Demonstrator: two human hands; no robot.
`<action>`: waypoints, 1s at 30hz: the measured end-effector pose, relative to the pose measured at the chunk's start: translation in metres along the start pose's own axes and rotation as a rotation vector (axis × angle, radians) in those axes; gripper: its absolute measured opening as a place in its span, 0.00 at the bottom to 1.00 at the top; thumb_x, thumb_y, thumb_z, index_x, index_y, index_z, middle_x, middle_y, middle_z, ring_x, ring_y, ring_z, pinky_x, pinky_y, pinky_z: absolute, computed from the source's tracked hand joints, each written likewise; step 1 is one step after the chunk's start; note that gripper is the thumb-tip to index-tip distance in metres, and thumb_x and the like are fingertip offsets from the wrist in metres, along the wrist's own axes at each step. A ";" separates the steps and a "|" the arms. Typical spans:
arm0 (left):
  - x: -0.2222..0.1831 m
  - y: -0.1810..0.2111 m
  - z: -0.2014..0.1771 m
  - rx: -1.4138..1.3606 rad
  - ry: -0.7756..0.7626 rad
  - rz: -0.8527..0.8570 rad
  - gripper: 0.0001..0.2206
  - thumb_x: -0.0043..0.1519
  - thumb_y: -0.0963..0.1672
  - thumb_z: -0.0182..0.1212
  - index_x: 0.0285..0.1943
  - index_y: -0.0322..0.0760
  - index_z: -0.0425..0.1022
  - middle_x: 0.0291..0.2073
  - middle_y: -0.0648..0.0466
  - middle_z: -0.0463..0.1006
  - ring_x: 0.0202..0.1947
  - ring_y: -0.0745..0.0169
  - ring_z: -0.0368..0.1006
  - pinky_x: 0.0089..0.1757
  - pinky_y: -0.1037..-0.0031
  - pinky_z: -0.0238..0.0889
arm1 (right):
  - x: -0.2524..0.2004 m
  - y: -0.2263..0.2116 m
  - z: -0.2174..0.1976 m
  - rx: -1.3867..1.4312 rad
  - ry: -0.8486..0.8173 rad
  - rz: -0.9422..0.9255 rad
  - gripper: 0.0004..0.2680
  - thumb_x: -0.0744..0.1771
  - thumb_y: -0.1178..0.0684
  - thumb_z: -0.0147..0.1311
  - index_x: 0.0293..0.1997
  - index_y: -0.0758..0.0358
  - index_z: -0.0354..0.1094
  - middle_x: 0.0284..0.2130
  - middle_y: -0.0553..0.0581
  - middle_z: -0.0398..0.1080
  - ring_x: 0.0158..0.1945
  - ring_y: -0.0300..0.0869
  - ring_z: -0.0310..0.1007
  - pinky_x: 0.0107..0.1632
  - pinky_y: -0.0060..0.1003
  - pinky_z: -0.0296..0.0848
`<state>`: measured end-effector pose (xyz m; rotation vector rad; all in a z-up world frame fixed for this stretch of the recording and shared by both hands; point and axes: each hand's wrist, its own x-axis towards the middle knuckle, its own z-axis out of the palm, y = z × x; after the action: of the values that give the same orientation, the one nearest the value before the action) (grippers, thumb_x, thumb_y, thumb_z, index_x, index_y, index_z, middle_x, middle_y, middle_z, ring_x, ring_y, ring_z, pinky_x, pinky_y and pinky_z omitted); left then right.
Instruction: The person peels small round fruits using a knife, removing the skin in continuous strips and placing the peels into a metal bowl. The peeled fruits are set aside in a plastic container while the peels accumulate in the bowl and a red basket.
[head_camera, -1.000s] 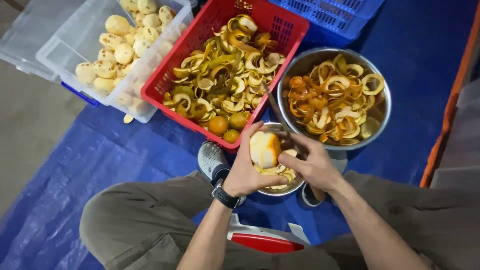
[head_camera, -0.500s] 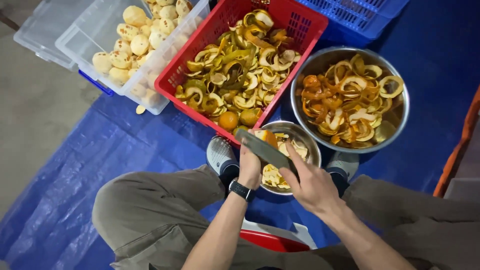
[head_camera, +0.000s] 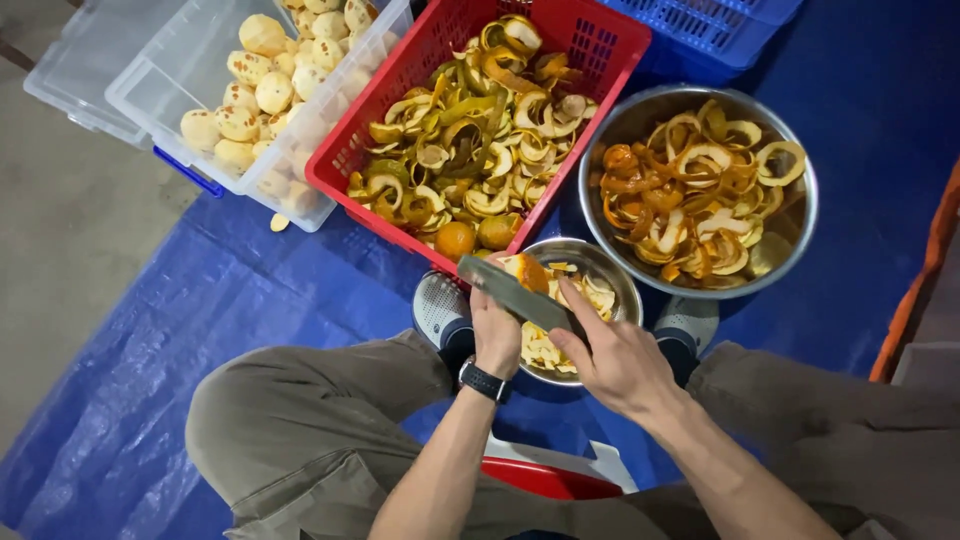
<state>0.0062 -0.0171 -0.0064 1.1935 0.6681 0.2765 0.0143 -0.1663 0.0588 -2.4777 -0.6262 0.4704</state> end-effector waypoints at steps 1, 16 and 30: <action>-0.005 0.001 0.000 0.078 -0.060 -0.006 0.19 0.72 0.49 0.39 0.63 0.36 0.69 0.49 0.44 0.77 0.50 0.55 0.75 0.52 0.61 0.71 | 0.002 -0.002 -0.002 0.070 -0.010 -0.012 0.25 0.69 0.37 0.40 0.73 0.56 0.53 0.12 0.58 0.74 0.16 0.47 0.76 0.34 0.45 0.79; 0.005 -0.026 0.007 -0.249 0.031 0.142 0.18 0.68 0.42 0.39 0.61 0.38 0.74 0.41 0.43 0.77 0.40 0.58 0.73 0.41 0.72 0.76 | 0.001 -0.020 -0.032 0.120 0.003 -0.030 0.23 0.68 0.37 0.44 0.72 0.49 0.58 0.30 0.71 0.79 0.39 0.64 0.80 0.45 0.59 0.74; 0.016 -0.042 -0.006 -0.433 -0.264 0.287 0.21 0.69 0.46 0.42 0.70 0.36 0.61 0.52 0.37 0.76 0.47 0.50 0.75 0.46 0.59 0.74 | -0.009 -0.020 -0.045 0.274 0.024 -0.041 0.21 0.69 0.42 0.45 0.71 0.51 0.60 0.45 0.69 0.78 0.52 0.60 0.76 0.54 0.58 0.72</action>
<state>0.0085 -0.0190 -0.0516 0.8833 0.1880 0.4688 0.0203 -0.1738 0.1077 -2.2046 -0.5614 0.4764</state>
